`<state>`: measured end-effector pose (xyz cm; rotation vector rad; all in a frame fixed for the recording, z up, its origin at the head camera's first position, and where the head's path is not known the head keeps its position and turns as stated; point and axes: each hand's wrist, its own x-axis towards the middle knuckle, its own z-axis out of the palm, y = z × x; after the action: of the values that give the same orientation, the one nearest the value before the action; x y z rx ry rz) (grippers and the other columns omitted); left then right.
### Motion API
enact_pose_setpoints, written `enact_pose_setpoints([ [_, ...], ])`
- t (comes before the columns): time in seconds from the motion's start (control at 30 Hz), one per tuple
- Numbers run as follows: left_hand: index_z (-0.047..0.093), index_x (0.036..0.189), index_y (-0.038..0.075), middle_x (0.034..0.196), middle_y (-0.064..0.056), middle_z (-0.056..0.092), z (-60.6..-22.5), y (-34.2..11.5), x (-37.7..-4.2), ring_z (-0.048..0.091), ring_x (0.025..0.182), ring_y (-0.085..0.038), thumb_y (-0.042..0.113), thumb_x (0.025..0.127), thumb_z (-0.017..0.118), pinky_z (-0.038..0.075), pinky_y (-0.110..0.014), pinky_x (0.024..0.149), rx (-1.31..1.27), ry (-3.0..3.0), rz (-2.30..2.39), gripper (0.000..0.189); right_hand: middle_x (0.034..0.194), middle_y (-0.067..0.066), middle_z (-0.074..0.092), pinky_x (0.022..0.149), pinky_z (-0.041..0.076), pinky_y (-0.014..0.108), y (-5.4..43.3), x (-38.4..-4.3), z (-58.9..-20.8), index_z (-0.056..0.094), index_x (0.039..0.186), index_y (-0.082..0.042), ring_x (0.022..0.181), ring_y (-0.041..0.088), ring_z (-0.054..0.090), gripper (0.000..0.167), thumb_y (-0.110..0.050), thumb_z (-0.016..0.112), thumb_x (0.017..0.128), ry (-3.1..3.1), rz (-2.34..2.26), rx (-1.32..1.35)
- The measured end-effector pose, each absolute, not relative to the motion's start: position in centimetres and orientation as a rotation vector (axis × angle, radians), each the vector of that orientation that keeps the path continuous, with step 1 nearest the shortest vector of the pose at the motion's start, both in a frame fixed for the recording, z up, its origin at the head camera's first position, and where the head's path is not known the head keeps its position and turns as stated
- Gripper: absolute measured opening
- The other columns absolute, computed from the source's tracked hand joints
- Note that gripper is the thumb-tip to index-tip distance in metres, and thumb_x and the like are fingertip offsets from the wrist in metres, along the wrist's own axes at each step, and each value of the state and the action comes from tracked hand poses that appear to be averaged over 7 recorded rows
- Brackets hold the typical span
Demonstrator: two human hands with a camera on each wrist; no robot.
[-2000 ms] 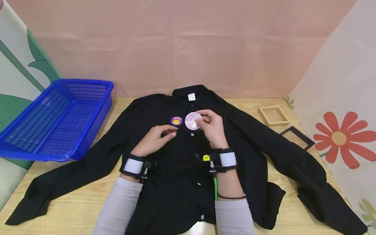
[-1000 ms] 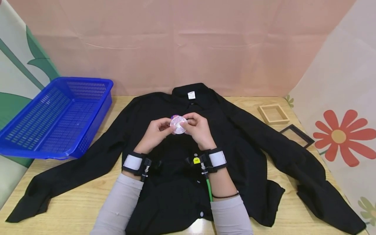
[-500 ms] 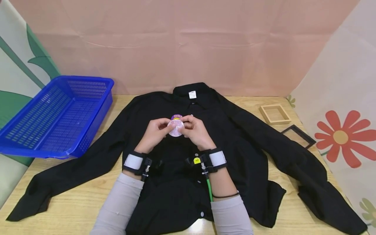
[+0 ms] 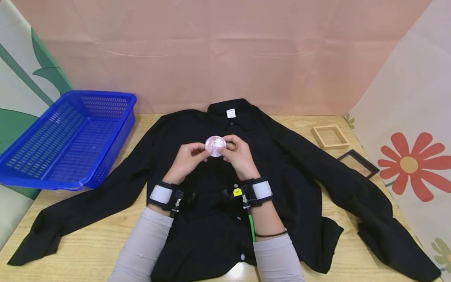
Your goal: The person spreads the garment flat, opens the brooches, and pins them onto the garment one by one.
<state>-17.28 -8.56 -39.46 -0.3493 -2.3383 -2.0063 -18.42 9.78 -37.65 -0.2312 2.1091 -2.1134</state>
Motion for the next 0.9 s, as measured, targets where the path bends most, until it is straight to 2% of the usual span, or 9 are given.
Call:
enact_pose_setpoints([
  [0.13, 0.071, 0.102, -0.007, 0.092, -0.022, 0.070, -39.54, -8.67, -17.19, 0.061, 0.068, -0.013, 0.009, 0.093, 0.068, 0.050, -0.021, 0.066, -0.337, -2.328, -1.991, 0.018, 0.093, -0.014, 0.072, 0.063, 0.051, 0.014, 9.63, -18.40, -37.69, 0.054, 0.117, -0.004, 0.073, 0.004, 0.063, 0.026, 0.003, 0.062, 0.093, 2.084, -2.121, -0.241],
  [0.23, 0.071, 0.101, -0.006, 0.091, -0.022, 0.070, -39.64, -8.72, -17.23, 0.062, 0.068, -0.014, 0.009, 0.093, 0.069, 0.050, -0.021, 0.066, -0.344, -2.325, -1.970, 0.017, 0.094, -0.014, 0.071, 0.064, 0.052, 0.015, 9.65, -18.47, -37.69, 0.054, 0.121, 0.000, 0.075, 0.004, 0.064, 0.029, 0.002, 0.062, 0.094, 2.110, -2.081, -0.258],
  [0.37, 0.072, 0.101, -0.005, 0.093, -0.021, 0.071, -39.66, -8.68, -17.38, 0.063, 0.070, -0.017, 0.009, 0.093, 0.069, 0.050, -0.020, 0.066, -0.372, -2.335, -1.929, 0.017, 0.095, -0.013, 0.070, 0.072, 0.054, 0.019, 9.95, -18.61, -37.74, 0.057, 0.127, 0.006, 0.080, 0.005, 0.065, 0.035, -0.004, 0.063, 0.095, 2.202, -1.987, -0.269],
  [0.53, 0.072, 0.103, -0.004, 0.095, -0.020, 0.071, -39.50, -8.64, -17.46, 0.063, 0.071, -0.018, 0.008, 0.094, 0.068, 0.050, -0.020, 0.067, -0.389, -2.353, -1.902, 0.017, 0.094, -0.010, 0.070, 0.082, 0.056, 0.027, 10.38, -18.77, -37.87, 0.060, 0.125, 0.007, 0.083, 0.008, 0.064, 0.035, -0.010, 0.065, 0.096, 2.245, -1.930, -0.275],
  [0.9, 0.072, 0.105, -0.005, 0.097, -0.021, 0.071, -39.41, -8.78, -17.42, 0.065, 0.072, -0.018, 0.008, 0.093, 0.068, 0.051, -0.020, 0.067, -0.353, -2.339, -1.929, 0.018, 0.090, -0.008, 0.072, 0.083, 0.057, 0.021, 10.31, -18.73, -38.11, 0.063, 0.118, 0.010, 0.082, 0.007, 0.065, 0.029, -0.007, 0.067, 0.094, 2.128, -2.082, -0.216],
])
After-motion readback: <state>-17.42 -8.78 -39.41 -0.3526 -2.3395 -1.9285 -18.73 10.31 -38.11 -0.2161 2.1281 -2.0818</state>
